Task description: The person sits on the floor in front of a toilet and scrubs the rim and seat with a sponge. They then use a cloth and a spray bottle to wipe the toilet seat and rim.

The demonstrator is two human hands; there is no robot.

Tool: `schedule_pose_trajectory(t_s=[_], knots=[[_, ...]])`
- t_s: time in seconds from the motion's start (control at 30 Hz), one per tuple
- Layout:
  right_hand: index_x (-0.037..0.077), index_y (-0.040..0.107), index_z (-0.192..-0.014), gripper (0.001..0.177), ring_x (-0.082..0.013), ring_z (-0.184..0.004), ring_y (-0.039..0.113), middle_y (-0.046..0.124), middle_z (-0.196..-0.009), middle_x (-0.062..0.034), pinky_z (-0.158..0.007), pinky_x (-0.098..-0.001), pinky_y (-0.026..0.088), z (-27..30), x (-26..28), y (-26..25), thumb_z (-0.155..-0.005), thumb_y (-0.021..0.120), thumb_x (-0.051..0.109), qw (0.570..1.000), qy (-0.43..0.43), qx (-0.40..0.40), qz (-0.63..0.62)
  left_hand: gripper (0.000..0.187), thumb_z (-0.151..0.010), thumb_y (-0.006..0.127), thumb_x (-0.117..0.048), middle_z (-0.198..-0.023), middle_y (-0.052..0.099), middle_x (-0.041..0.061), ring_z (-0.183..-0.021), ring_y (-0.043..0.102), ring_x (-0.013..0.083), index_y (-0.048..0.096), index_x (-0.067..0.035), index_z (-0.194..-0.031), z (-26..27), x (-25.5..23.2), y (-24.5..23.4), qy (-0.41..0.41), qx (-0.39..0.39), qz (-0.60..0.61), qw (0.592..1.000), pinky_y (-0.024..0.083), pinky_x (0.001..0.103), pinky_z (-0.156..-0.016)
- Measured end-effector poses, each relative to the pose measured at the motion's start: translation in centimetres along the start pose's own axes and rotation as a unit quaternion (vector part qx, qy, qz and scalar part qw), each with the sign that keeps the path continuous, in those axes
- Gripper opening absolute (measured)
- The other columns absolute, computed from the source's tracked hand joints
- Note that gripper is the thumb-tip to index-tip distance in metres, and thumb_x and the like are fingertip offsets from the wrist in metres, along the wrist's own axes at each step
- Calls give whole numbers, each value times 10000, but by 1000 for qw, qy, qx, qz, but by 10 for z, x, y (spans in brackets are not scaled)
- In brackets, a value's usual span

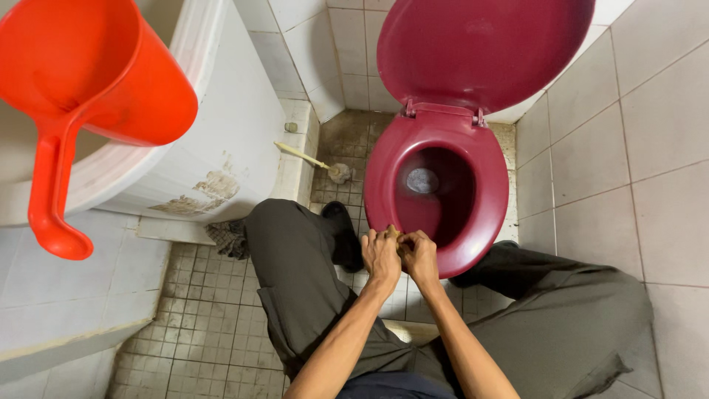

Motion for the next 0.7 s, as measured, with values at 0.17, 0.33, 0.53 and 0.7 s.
schedule_pose_trajectory(t_s=[0.17, 0.33, 0.53, 0.7], knots=[[-36, 743, -918, 150, -342, -816, 690, 704, -895, -189, -740, -414, 544, -34, 28, 18, -769, 725, -45, 999, -49, 2, 3, 386, -847, 633, -19, -1010, 718, 95, -992, 593, 267, 708, -27, -1226, -23, 15, -23, -22, -87, -9, 996, 419, 420, -855], [-35, 731, -926, 141, -376, -856, 676, 702, -918, -201, -761, -441, 541, -75, 47, 38, -795, 684, -51, 998, -58, 12, 11, 335, -868, 598, -65, -1102, 708, 68, -1013, 582, 262, 721, -38, -1179, -54, 26, -34, -7, -159, -49, 986, 417, 412, -841], [-42, 731, -938, 120, -389, -895, 667, 698, -939, -209, -788, -457, 539, -128, 69, 52, -826, 688, -42, 995, -96, 1, 23, 232, -875, 599, -61, -1046, 722, 61, -1018, 588, 263, 740, -44, -1058, -112, 44, -36, -18, -137, -43, 989, 424, 411, -874], [-34, 742, -990, 179, -395, -904, 669, 693, -950, -218, -800, -455, 545, -179, 70, 57, -816, 699, -34, 994, -103, -4, 38, 215, -878, 597, -45, -1002, 721, 86, -1020, 592, 270, 740, -21, -1036, -165, 45, -42, -3, -143, -1, 990, 428, 406, -909]])
Point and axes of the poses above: each hand's wrist, its own z-axis away from the middle knuckle, its own y-axis out of the palm, x = y × z, the point moved 10 cm from there along -z, towards the middle knuckle
